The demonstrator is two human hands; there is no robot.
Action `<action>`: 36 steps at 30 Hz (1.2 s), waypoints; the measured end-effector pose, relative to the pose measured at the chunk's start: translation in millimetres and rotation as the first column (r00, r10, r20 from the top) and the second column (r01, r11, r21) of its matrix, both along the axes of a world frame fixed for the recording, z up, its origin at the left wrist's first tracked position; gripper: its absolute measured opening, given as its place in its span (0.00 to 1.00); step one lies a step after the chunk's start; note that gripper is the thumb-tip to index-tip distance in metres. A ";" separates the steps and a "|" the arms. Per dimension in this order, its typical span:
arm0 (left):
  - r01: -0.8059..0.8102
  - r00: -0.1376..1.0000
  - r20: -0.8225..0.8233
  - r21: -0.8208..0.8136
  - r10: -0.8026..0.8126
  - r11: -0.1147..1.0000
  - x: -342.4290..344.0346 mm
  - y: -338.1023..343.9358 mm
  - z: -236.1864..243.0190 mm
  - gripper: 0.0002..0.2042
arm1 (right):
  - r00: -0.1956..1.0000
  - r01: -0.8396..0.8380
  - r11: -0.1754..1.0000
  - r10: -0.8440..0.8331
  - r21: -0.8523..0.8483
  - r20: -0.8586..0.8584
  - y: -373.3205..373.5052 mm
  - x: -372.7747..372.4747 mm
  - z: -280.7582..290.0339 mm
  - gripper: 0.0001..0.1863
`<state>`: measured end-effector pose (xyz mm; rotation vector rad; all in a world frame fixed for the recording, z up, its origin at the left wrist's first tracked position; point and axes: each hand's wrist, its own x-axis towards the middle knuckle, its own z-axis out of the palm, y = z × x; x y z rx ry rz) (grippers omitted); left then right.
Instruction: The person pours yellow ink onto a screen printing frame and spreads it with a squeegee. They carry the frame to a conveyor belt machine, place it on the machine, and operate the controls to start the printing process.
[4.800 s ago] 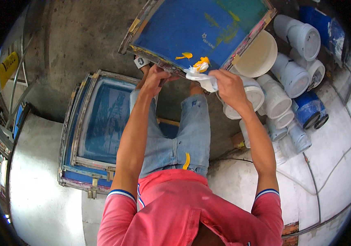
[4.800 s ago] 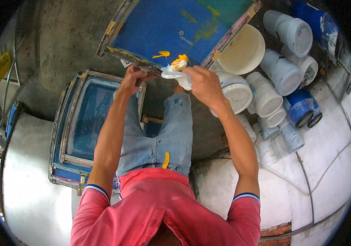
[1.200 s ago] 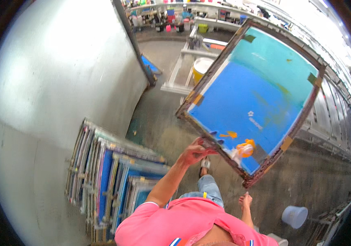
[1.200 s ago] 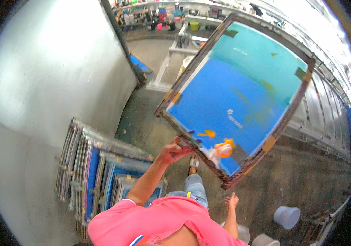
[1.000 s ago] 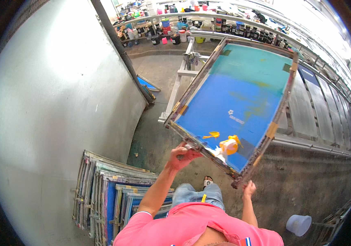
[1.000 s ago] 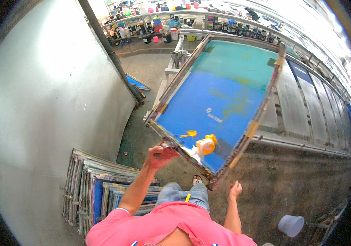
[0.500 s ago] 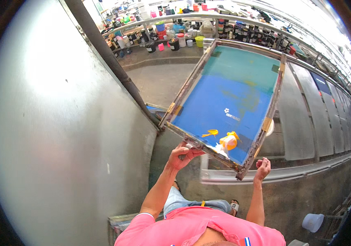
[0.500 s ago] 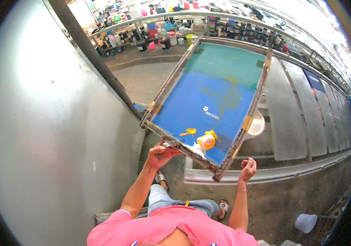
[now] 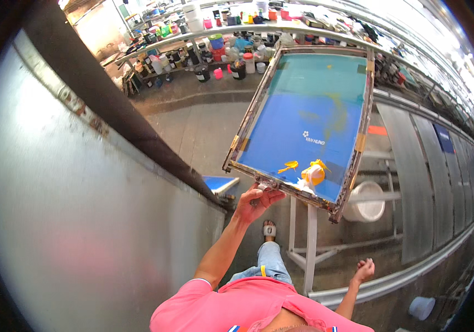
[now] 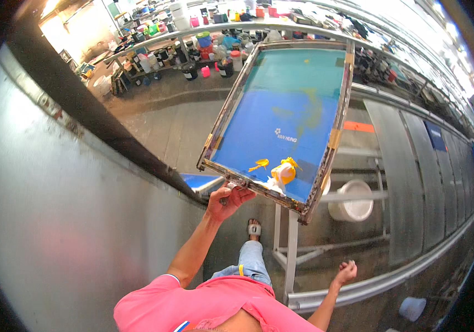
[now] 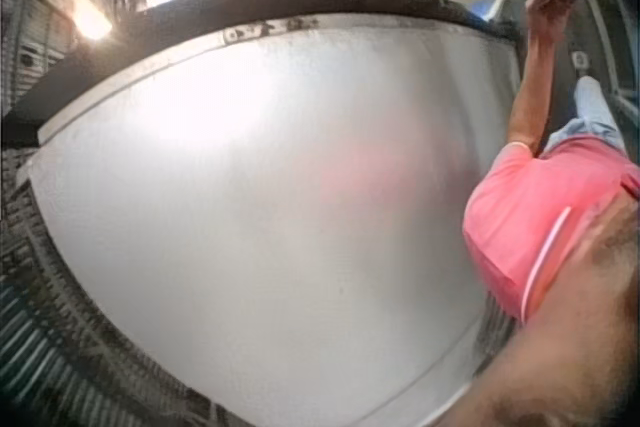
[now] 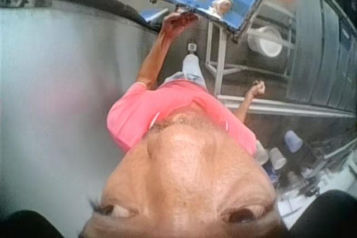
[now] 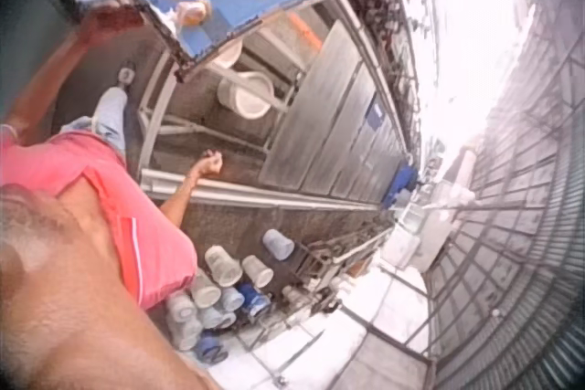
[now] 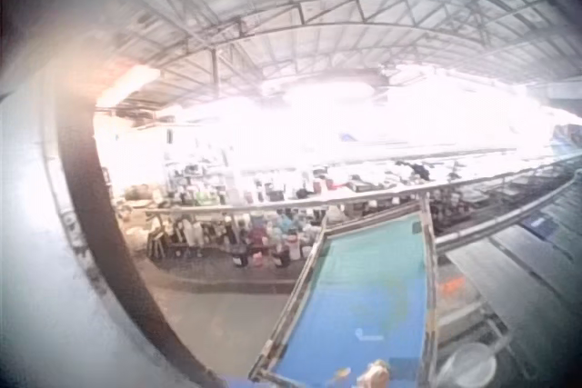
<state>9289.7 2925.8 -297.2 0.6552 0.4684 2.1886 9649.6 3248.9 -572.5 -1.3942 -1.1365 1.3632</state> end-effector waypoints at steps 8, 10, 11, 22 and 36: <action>-0.280 0.952 -0.073 0.170 0.296 0.945 -1.0 38.9 -76.6 0.23 | 0.935 -0.023 0.984 0.084 0.176 -0.345 97.2 -126.8 -47.2 0.09; -0.339 0.926 -0.093 0.226 0.366 0.913 15.7 37.0 -97.2 0.19 | 0.827 -0.244 0.914 0.370 0.324 -0.422 95.8 -178.4 -33.9 0.10; -0.408 0.898 -0.075 0.231 0.434 0.883 35.0 21.0 -114.1 0.17 | 0.732 -0.404 0.821 0.554 0.404 -0.396 65.8 -195.6 -20.2 0.11; -0.846 0.533 0.039 0.057 0.845 0.531 -194.0 -31.5 -103.2 0.09 | -0.297 -0.891 -0.392 0.884 0.227 0.361 -8.3 -593.7 54.2 0.15; -0.901 0.332 0.295 -0.182 0.896 0.394 -451.8 -138.2 -87.7 0.15 | -0.755 -0.620 -0.122 0.362 -0.775 0.547 98.5 -805.9 -49.8 0.13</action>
